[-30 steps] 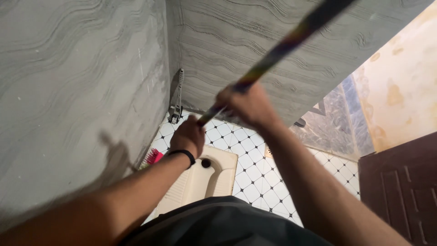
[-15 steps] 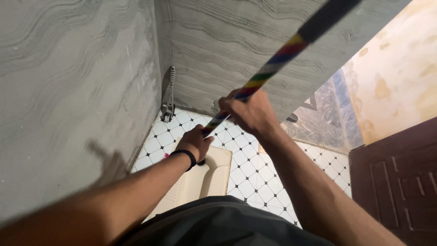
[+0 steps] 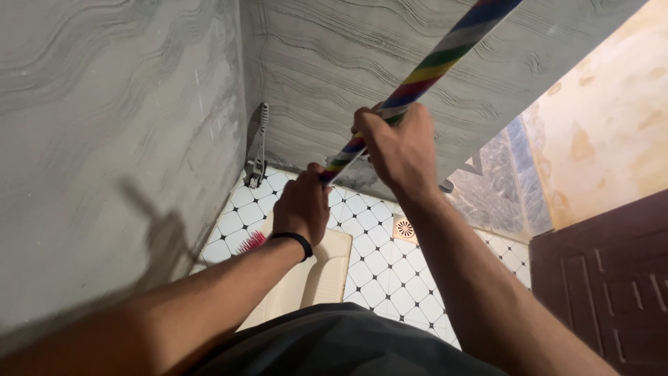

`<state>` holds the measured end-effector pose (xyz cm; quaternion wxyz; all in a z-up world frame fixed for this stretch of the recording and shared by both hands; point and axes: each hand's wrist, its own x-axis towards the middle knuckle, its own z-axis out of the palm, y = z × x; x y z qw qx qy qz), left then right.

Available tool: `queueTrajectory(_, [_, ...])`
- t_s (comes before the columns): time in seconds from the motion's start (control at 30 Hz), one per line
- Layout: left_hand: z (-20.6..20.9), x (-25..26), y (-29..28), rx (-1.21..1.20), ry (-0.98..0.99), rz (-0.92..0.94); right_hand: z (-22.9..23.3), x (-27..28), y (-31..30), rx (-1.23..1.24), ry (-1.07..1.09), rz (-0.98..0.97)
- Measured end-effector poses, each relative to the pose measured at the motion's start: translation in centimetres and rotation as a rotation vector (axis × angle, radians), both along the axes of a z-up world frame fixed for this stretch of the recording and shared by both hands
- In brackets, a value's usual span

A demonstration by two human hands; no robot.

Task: Assembling a broom and a floor wiper by attaching handles to the heads in a bathroom.

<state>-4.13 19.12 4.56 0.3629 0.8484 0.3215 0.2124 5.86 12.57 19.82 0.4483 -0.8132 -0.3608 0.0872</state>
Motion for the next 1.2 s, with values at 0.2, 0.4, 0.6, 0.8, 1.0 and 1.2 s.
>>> queueTrajectory(0.2, [-4.9, 0.5, 3.6, -0.066, 0.19, 0.064, -2.3, 0.2, 0.7, -0.054, 0.123, 0.116])
queueTrajectory(0.4, [-7.6, 2.0, 4.3, -0.15, 0.226, -0.018, -2.4, 1.7, 1.2, -0.156, 0.142, 0.068])
queueTrajectory(0.6, [-5.3, 4.3, 3.5, -0.113, 0.225, -0.064, -0.9, 4.7, 1.2, -0.185, 0.155, 0.051])
queueTrajectory(0.8, [-0.4, 6.0, 2.5, -0.005, 0.08, -0.07, 0.3, 8.7, 2.7, 0.035, 0.023, 0.078])
queueTrajectory(1.0, [-0.9, 9.2, 2.7, 0.186, -0.225, 0.002, 1.4, 11.1, 3.7, 0.19, -0.091, 0.069])
queueTrajectory(1.2, [-2.9, 11.1, 4.3, 0.181, -0.015, 0.086, 0.3, 11.0, 3.1, 0.163, 0.059, -0.002])
